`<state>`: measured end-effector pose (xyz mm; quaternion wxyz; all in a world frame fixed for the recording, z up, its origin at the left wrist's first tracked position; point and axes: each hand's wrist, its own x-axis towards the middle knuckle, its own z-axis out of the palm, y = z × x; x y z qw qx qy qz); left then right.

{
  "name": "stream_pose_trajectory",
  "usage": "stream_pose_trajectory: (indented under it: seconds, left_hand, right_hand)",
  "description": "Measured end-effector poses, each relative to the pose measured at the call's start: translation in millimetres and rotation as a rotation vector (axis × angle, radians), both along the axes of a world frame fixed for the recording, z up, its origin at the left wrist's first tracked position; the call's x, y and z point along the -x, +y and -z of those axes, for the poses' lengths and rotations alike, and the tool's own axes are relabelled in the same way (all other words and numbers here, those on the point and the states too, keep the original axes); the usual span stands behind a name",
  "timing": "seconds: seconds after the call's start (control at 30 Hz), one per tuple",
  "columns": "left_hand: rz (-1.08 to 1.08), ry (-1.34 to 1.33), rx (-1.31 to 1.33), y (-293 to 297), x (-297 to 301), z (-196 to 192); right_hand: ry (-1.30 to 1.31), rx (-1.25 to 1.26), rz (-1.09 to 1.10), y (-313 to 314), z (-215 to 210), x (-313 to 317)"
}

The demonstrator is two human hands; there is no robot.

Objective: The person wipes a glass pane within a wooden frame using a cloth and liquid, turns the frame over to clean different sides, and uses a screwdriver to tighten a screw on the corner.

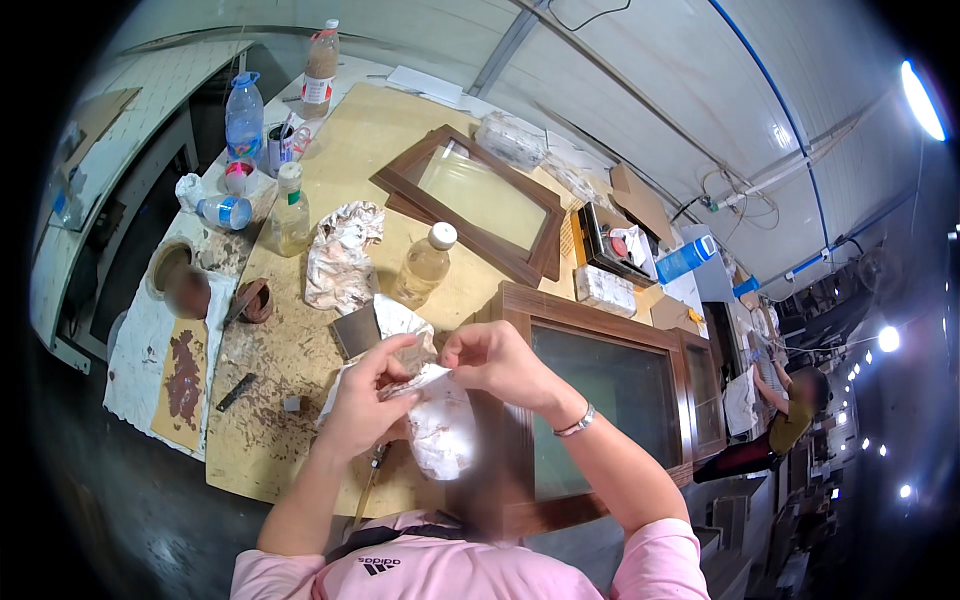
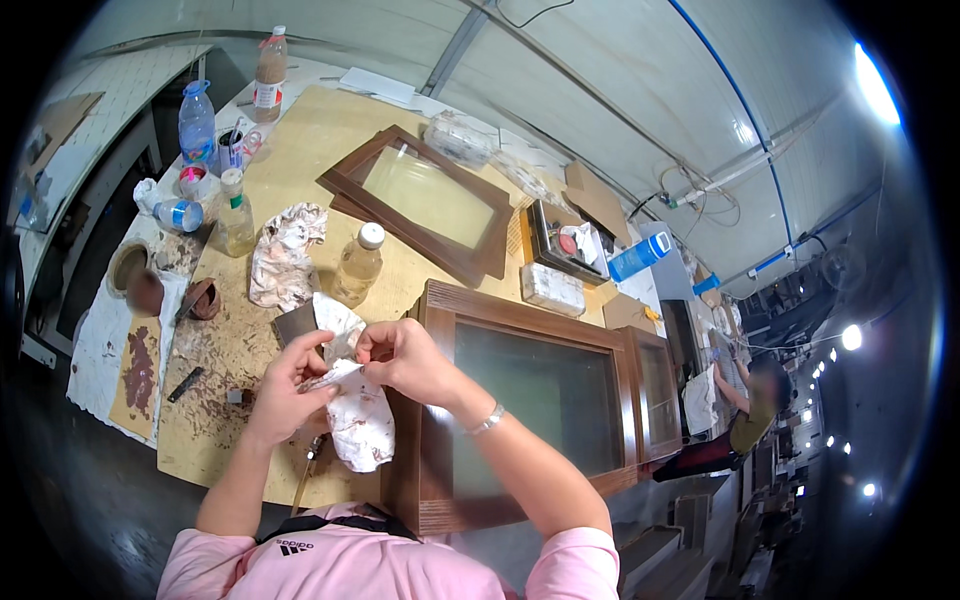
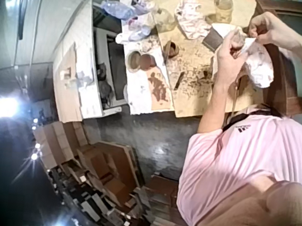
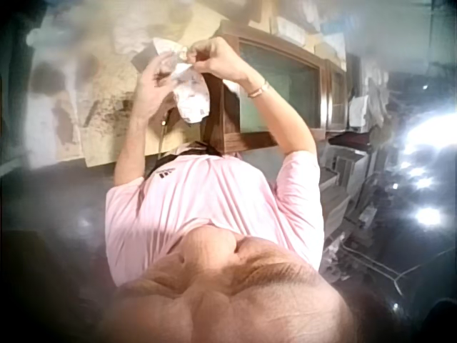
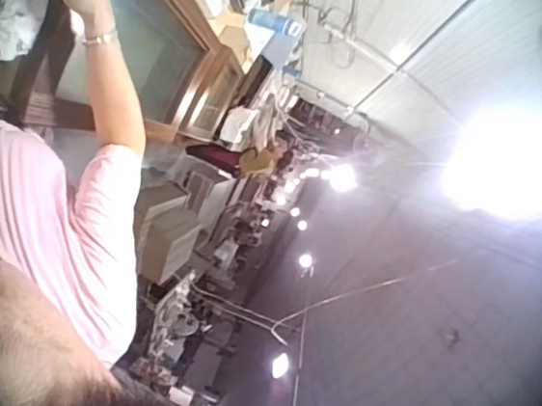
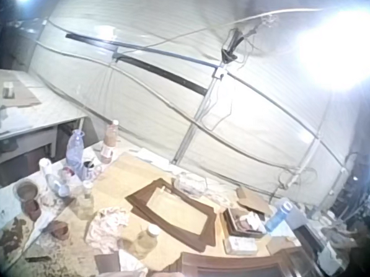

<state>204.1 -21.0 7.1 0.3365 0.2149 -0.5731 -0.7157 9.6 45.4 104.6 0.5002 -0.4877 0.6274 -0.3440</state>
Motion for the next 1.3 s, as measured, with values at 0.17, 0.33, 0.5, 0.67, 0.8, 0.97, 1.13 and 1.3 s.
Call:
stream_pose_trajectory:
  seconds: [0.17,0.33,0.5,0.67,0.8,0.97,1.13,1.3]
  left_hand:
    - [0.043,-0.033,0.352,-20,13,15]
    - [0.196,0.007,0.009,-23,15,35]
    - [0.072,0.186,-0.254,-28,14,48]
    - [-0.089,0.262,-0.386,-39,26,57]
    - [-0.171,0.203,-0.424,-44,43,57]
    - [-0.227,0.149,-0.45,-62,48,72]
    - [-0.238,0.14,-0.444,-71,48,74]
    - [-0.242,0.166,-0.425,-64,54,64]
  right_hand:
    - [-0.157,-0.057,-0.089,-17,1,11]
    - [-0.145,-0.057,-0.124,-45,15,31]
    - [0.468,-0.118,0.134,-97,36,46]
    - [0.708,-0.001,0.4,-144,87,74]
    - [0.302,0.104,0.477,-159,118,73]
    - [0.596,0.346,0.314,-163,116,38]
    - [1.004,0.467,-0.064,-147,82,13]
    - [1.412,0.41,-0.327,-140,80,10]
